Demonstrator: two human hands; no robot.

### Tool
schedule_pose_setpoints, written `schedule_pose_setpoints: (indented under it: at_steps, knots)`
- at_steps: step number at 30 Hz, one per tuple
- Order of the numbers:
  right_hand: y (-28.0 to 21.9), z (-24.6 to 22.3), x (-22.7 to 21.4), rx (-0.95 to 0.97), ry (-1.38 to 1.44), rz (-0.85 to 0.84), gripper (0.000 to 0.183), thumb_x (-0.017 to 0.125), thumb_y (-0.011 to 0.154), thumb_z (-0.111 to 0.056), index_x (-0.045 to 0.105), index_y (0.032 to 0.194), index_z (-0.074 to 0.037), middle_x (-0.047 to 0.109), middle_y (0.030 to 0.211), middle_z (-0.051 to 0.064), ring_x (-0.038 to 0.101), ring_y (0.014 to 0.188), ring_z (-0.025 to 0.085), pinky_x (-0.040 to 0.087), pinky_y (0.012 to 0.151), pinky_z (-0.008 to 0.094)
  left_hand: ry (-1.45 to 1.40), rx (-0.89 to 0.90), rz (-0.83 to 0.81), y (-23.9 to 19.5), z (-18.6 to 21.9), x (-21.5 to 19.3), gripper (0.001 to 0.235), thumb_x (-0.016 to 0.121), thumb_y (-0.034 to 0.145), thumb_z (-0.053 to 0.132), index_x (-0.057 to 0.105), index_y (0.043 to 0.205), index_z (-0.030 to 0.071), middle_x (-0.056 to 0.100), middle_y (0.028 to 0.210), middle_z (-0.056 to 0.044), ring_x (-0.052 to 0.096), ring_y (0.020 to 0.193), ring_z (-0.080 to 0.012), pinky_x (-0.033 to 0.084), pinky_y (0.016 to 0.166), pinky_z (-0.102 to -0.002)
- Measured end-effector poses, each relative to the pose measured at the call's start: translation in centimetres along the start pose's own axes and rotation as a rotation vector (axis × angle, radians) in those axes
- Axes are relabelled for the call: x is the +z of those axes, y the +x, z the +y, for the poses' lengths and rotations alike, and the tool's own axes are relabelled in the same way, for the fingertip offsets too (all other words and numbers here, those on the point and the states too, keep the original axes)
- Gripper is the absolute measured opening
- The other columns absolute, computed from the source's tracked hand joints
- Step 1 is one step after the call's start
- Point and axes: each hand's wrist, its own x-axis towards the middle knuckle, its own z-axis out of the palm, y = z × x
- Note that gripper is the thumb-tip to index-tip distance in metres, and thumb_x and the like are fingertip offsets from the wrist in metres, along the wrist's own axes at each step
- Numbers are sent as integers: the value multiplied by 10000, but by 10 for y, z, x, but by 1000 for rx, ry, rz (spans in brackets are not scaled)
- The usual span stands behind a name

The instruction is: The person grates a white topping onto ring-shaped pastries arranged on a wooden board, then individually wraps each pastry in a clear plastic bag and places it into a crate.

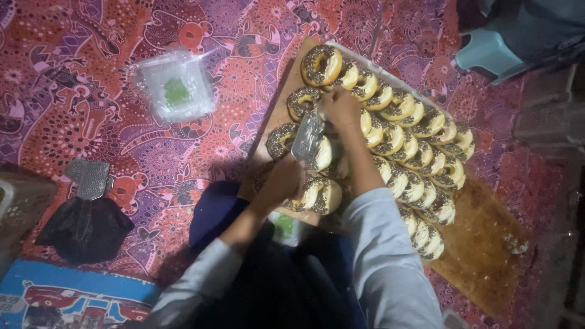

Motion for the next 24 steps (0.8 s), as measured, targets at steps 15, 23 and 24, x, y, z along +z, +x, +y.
schedule_pose_setpoints:
  at_steps: [15,23,24]
  knots:
    - [-51,22,-38,-4,-118,82,321,611,913,-305,712,1081,-51,743,883,217,709,784,403,549,748,496,48,-62,-62,71,-14,54,114,459,998,73,498,985,-33,535,597,-73,507,414,-165,386,369,-325]
    - [-18,27,-34,81,-203,23,350,676,851,-363,733,962,-36,728,871,250,702,811,418,546,777,494,41,65,-86,9,-6,50,214,437,1056,176,465,942,-3,505,571,-45,485,431,-152,434,428,-310]
    - [-16,28,-42,145,-120,-37,357,667,862,-371,728,982,-41,725,877,228,715,806,385,554,776,473,152,117,-59,2,-5,49,221,448,1054,181,490,940,-4,524,577,-38,512,441,-146,448,440,-304]
